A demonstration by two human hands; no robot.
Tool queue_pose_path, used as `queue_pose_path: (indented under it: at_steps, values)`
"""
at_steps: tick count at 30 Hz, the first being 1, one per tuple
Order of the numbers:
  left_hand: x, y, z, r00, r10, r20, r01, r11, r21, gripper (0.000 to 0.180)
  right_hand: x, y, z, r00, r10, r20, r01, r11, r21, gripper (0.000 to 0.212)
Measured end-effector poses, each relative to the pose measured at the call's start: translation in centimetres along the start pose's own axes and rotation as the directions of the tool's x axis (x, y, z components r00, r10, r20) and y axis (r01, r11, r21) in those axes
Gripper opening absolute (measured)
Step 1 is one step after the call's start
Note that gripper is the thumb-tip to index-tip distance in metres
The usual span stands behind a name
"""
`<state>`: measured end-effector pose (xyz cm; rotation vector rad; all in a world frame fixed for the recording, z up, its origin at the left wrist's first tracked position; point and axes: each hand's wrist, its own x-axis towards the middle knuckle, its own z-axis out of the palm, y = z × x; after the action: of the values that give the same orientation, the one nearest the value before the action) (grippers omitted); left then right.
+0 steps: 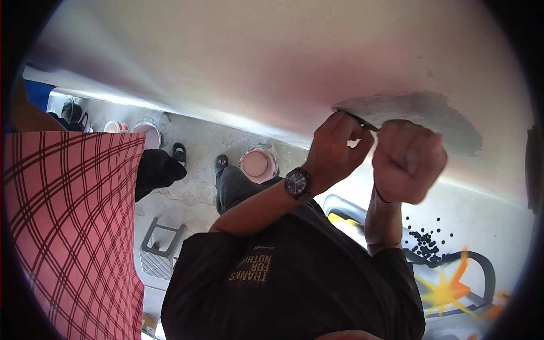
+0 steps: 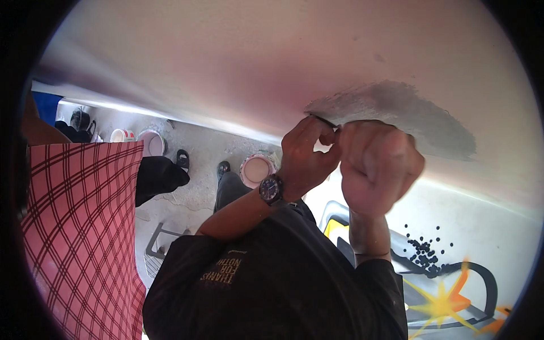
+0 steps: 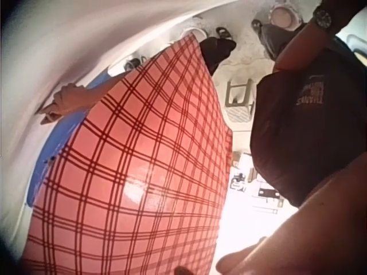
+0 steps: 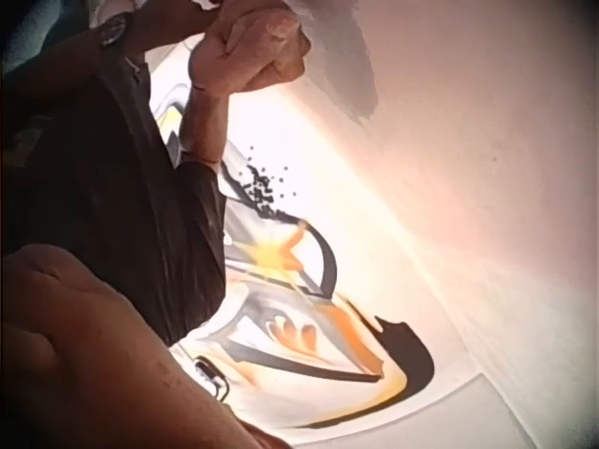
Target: Scraping a patch of ceiling with a putty knife.
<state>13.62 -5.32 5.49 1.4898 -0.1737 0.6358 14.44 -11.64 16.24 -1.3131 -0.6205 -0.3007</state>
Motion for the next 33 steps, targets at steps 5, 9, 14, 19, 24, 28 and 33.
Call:
queue_pose_path:
  at_steps: [5, 9, 14, 19, 24, 28, 33]
  values:
    - [0.3, 1.1, 1.0, 0.996, 0.089, 0.006, -0.089, 0.995, -0.035, 0.017, 0.3, -2.5, -0.5, 0.999, -0.017, 0.047, 0.014, 0.997, 0.076, 0.05]
    - [-0.5, 0.0, 2.4, 0.998, 0.05, 0.023, -0.05, 0.999, -0.002, 0.018, -1.1, 0.1, -2.6, 0.997, -0.023, -0.067, 0.005, 0.966, -0.258, 0.049]
    - [-0.6, 1.3, 3.9, 0.995, 0.098, 0.015, -0.098, 0.995, -0.028, 0.017, -0.5, -3.1, -3.7, 0.998, -0.038, 0.052, 0.031, 0.992, 0.119, 0.046]
    - [-2.5, -0.5, 5.1, 1.0, -0.002, 0.024, 0.001, 0.999, 0.052, 0.017, -2.2, -0.9, -5.4, 0.998, -0.016, -0.057, 0.012, 0.998, -0.068, 0.049]
    - [-2.5, 0.4, 6.2, 0.999, 0.047, 0.02, -0.047, 0.999, -0.005, 0.02, -2.0, -2.0, -6.8, 1.0, -0.008, 0.008, 0.008, 0.999, 0.042, 0.047]
    - [-2.2, 0.0, 6.0, 0.999, 0.03, 0.027, -0.031, 0.999, 0.028, 0.019, -1.5, -1.6, -6.5, 0.999, 0.014, -0.038, -0.017, 0.996, -0.083, 0.048]
    - [-1.9, 0.5, 5.6, 0.998, 0.055, 0.028, -0.056, 0.998, 0.036, 0.018, -1.7, -1.8, -5.9, 0.998, -0.054, -0.02, 0.048, 0.973, -0.226, 0.049]
